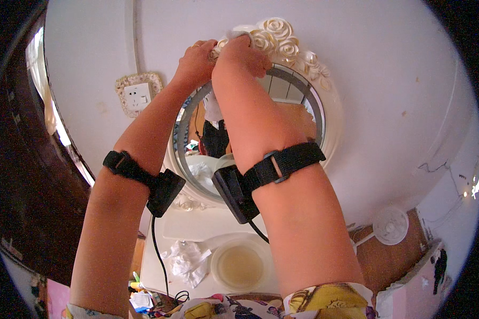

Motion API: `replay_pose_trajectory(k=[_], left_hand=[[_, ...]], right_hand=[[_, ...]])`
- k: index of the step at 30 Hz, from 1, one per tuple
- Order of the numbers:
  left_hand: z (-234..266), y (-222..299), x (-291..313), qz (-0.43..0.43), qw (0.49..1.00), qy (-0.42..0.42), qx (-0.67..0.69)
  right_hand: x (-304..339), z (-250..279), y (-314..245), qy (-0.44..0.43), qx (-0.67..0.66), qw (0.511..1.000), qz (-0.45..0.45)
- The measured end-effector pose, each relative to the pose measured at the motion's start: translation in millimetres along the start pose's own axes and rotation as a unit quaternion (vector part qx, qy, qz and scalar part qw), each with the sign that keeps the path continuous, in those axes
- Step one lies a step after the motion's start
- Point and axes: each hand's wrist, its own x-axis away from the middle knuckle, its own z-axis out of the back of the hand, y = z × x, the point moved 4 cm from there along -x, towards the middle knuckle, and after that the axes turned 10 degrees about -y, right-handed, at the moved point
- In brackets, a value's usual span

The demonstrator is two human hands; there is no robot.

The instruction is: The person cleans the ornate frame and surface of a round mirror using a cloth and a bowl of liquid. The person wipes the top decorative elements, rinses and wrings the cloth in the bowl, and continues wiping different sections of the frame and the mirror glass.

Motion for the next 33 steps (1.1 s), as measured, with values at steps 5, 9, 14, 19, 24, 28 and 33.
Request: replay_pose_trajectory(k=[5, 9, 14, 19, 24, 28, 33], left_hand=[[5.3, 5.0, -1.1, 0.007, 1.0, -0.008, -0.013], [4.0, -6.7, 2.9, 0.016, 0.999, -0.032, 0.001], [9.6, 5.9, 9.2, 0.018, 1.0, -0.02, -0.004], [10.6, 10.3, 8.8, 0.018, 1.0, -0.016, -0.012], [4.0, 6.8, 10.5, 0.003, 1.0, 0.01, 0.004], [7.2, 10.3, 8.7, -0.014, 1.0, 0.012, 0.0], [8.6, 6.5, 12.3, -0.02, 0.999, 0.036, -0.003]], right_hand=[[-32.3, 1.6, 20.7, -0.055, -0.053, 0.995, 0.06], [-31.5, 35.0, 30.2, -0.169, 0.0, 0.958, 0.233], [-7.0, 78.4, -52.8, -0.131, 0.147, 0.888, 0.416], [-22.4, 53.5, -109.4, -0.087, 0.409, 0.717, 0.557], [-51.2, 20.8, -101.3, -0.152, 0.539, 0.701, 0.442], [-71.3, -0.8, -112.8, -0.188, 0.597, 0.669, 0.401], [-75.8, -23.4, -105.0, -0.198, 0.651, 0.631, 0.373]])
